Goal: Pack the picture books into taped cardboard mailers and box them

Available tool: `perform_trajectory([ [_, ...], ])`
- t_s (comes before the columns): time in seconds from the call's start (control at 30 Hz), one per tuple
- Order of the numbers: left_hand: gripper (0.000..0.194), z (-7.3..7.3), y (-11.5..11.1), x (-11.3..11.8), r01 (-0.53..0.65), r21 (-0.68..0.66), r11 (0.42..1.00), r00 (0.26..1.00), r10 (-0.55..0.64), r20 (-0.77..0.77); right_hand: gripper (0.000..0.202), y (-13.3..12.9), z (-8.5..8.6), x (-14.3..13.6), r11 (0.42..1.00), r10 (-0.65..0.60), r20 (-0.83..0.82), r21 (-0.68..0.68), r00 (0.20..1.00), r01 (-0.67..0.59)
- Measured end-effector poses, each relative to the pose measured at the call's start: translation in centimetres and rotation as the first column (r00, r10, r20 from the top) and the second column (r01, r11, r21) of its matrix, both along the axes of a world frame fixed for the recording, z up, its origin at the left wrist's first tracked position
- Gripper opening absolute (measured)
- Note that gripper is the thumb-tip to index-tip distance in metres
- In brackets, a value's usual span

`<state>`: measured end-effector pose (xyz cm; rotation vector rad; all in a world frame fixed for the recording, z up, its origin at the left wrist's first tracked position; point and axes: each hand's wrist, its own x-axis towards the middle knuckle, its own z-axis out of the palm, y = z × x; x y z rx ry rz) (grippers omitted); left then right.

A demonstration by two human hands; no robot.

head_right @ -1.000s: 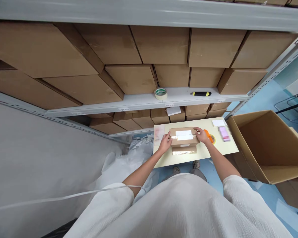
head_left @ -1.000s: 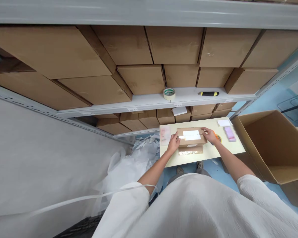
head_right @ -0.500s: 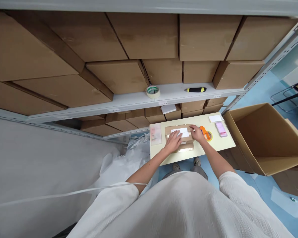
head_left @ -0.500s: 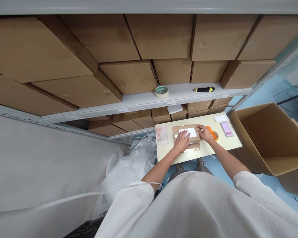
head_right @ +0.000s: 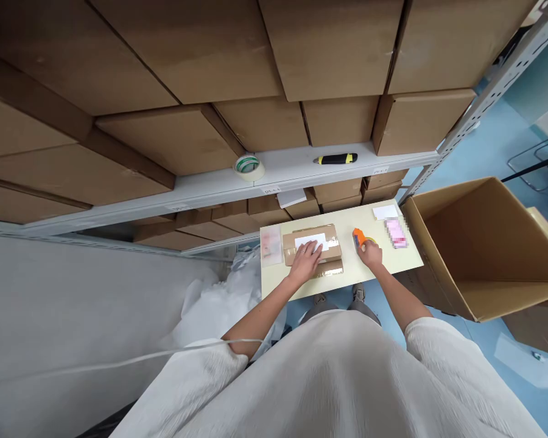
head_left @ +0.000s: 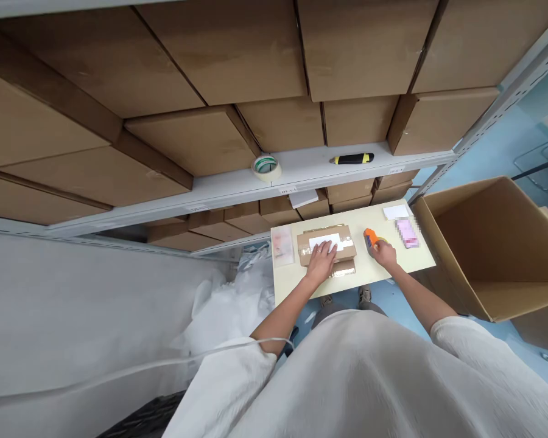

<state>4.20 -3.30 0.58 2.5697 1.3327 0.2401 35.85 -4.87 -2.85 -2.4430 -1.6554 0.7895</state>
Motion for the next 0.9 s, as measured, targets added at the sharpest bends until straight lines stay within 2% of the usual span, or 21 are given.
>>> perform_trajectory([
  [0.2, 0.05, 0.1, 0.1, 0.4, -0.024, 0.005, 1.0, 0.999, 0.024, -0.03, 0.034, 0.9, -1.3, -1.1, 0.989, 0.072, 0.1, -0.133, 0.992, -0.059],
  [0.33, 0.052, 0.2, 0.3, 0.4, -0.021, -0.004, 1.0, 0.999, 0.021, -0.034, 0.028, 1.1, -1.1, -1.1, 0.986, 0.077, 0.106, -0.157, 0.991, -0.06],
  [0.5, 0.051, 0.4, 0.4, 0.2, -0.005, -0.017, 1.0, 1.0, 0.005, -0.023, 0.028, 1.4, 0.9, 0.2, 0.998, 0.035, 0.074, -0.052, 0.997, -0.031],
  [0.63, 0.051, 0.4, 0.8, 0.0, 0.006, -0.031, 1.0, 1.0, -0.006, 0.005, 0.026, 2.5, 3.7, 1.9, 0.997, 0.009, -0.169, 0.072, 0.986, 0.003],
  [0.73, 0.05, 0.3, 0.9, 0.0, 0.018, -0.046, 0.999, 0.998, -0.016, 0.057, 0.031, 3.9, 6.5, 2.4, 0.983, 0.09, -0.479, 0.182, 0.873, -0.002],
  [0.8, 0.05, 0.3, 0.9, 0.2, 0.024, -0.054, 0.998, 0.996, -0.019, 0.09, 0.038, 4.9, 8.5, 2.0, 0.976, 0.167, -0.647, 0.216, 0.744, -0.031],
  [0.9, 0.05, 0.3, 0.9, 0.3, 0.012, -0.067, 0.998, 0.991, -0.003, 0.133, 0.045, 6.4, 11.0, 0.0, 0.979, 0.201, -0.8, 0.187, 0.566, -0.082],
])
